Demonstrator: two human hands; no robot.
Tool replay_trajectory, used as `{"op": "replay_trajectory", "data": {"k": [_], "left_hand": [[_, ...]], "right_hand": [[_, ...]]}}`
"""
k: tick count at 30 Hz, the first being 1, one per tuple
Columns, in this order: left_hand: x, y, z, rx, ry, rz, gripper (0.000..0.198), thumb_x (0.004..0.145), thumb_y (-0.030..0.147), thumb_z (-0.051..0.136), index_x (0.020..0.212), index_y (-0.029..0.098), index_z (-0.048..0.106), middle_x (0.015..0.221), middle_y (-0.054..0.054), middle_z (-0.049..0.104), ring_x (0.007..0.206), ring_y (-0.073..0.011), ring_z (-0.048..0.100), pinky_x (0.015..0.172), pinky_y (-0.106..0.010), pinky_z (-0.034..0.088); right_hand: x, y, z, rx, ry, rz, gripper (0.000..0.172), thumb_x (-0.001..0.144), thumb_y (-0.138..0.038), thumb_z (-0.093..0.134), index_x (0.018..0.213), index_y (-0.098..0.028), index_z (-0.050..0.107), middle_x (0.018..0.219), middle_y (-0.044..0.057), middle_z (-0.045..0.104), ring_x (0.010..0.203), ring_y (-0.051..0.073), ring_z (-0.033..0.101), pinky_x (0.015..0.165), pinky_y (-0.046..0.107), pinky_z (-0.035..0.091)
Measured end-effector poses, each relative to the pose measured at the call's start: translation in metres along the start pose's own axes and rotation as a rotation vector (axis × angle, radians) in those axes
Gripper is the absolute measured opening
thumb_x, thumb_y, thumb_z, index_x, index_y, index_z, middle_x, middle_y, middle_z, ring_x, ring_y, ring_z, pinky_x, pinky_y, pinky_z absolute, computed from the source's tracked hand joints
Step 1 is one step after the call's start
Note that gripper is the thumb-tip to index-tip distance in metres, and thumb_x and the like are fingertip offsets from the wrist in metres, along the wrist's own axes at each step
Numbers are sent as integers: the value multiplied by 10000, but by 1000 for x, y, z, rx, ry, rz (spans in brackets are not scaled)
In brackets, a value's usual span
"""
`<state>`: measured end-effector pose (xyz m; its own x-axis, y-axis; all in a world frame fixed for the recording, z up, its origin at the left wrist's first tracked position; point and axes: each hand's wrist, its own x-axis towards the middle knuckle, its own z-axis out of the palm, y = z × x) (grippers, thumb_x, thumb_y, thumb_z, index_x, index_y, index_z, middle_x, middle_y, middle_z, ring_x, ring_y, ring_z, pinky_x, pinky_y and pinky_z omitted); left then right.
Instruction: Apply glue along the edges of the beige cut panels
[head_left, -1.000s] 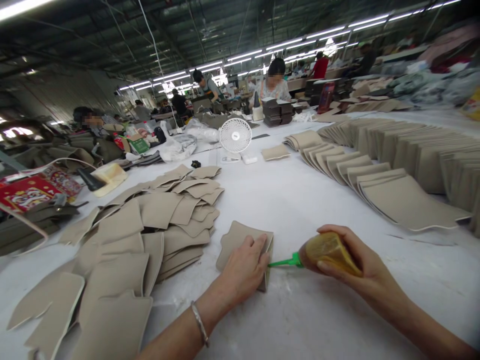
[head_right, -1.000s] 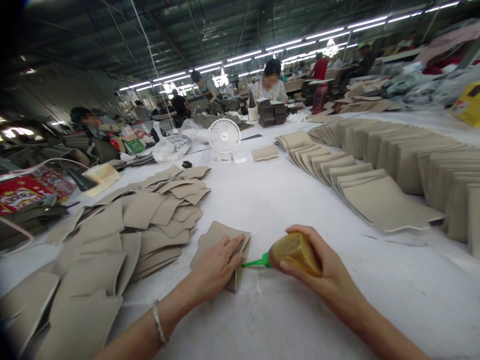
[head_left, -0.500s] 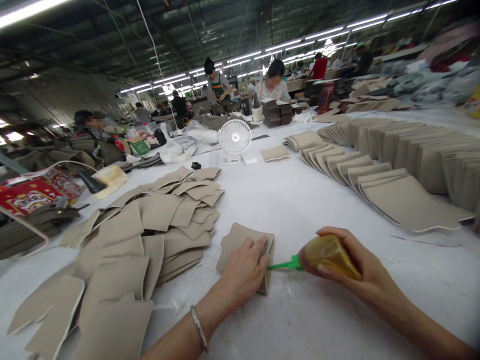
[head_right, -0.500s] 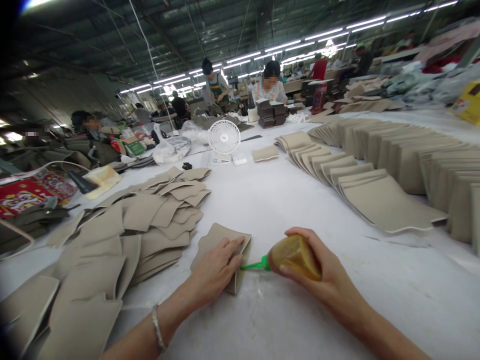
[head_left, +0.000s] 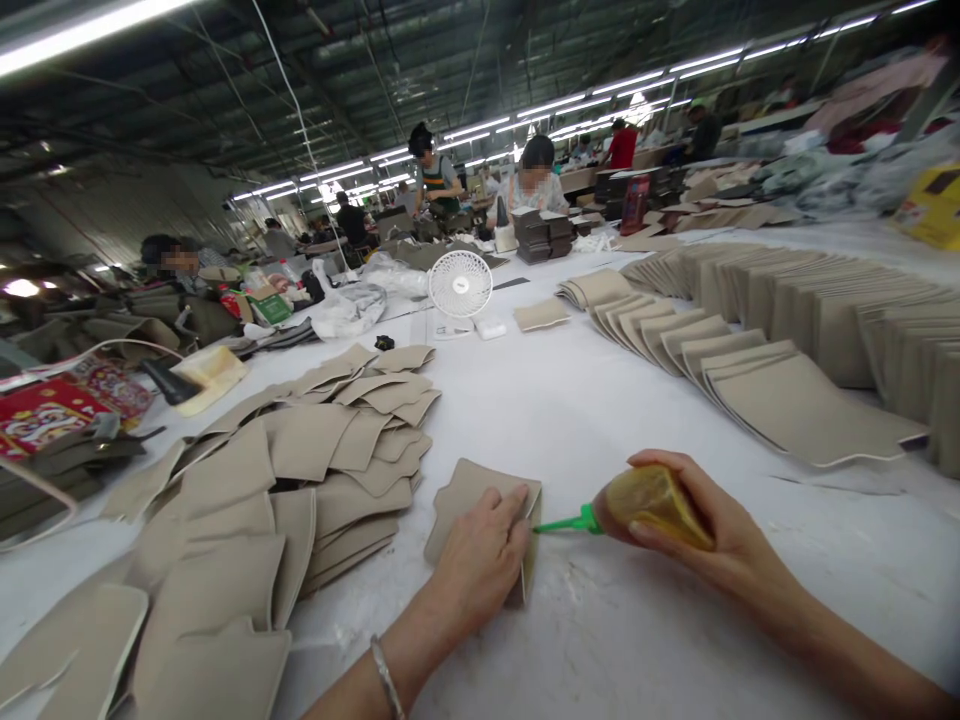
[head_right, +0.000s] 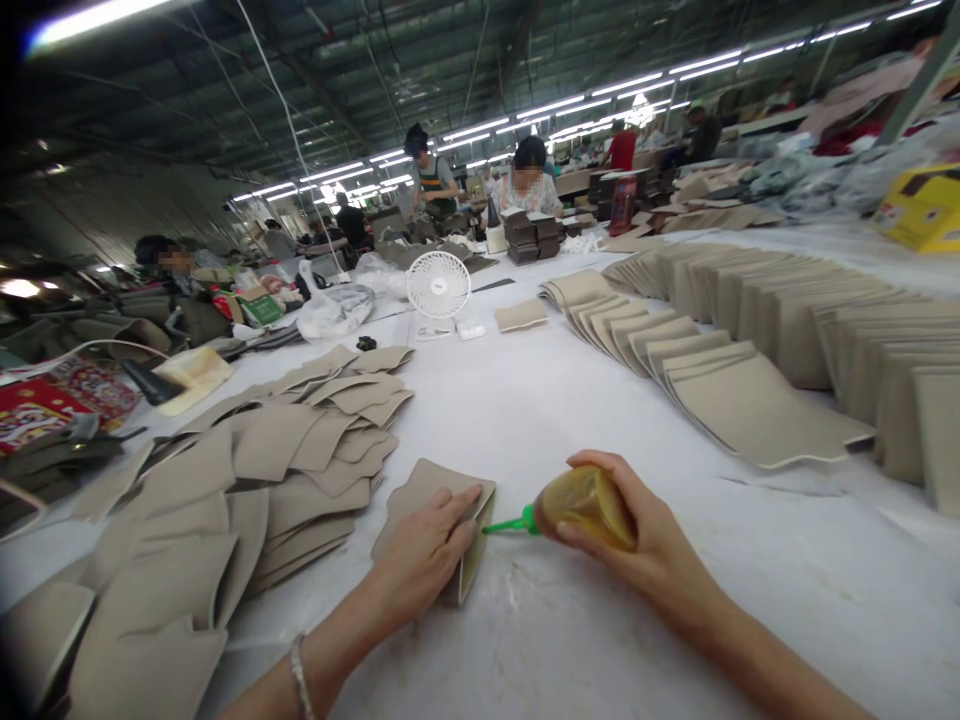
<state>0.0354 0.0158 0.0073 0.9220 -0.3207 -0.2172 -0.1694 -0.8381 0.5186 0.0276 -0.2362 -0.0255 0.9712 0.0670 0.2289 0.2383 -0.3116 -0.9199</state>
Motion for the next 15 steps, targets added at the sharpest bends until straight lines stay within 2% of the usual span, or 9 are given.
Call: {"op": "replay_trajectory", "data": {"k": [5,8,10,13,15], "left_hand": [[0,-2,0,12,1,-5,495,943,334,291,1412,265,436,1116,-57,577,1036,-235,585,954,-341,420],[1,-3,0,8,6,6,491,947,331,288,1408,257,441,1144,-56,575,1059,-226,574,973,-324,405],[1,-4,0,7,8,17,486,947,324,287,1395,249,457,1144,-56,577,1052,-221,575,971,-316,406],[0,-4,-1,9,9,29,481,946,313,282,1386,247,465,1137,-55,579,1044,-221,576,957,-317,414],[0,-3,-1,11,9,28,479,947,312,281,1386,254,463,1134,-53,580,1042,-222,578,949,-321,417]], "right_hand": [[7,0,1,-22,95,-1,506,813,-519,706,1199,-287,475,952,5,580,812,218,581,725,310,483],[9,2,2,-48,128,-10,526,803,-535,709,1201,-285,473,1023,18,571,859,230,576,760,328,469],[5,2,3,-36,98,14,513,814,-534,699,1197,-281,470,1036,23,568,870,233,576,761,329,470],[1,0,3,33,25,75,509,830,-528,688,1204,-272,456,953,15,578,826,230,583,724,321,478],[4,-1,3,53,26,87,525,822,-535,691,1205,-265,454,932,14,585,817,234,585,727,329,474]]}}
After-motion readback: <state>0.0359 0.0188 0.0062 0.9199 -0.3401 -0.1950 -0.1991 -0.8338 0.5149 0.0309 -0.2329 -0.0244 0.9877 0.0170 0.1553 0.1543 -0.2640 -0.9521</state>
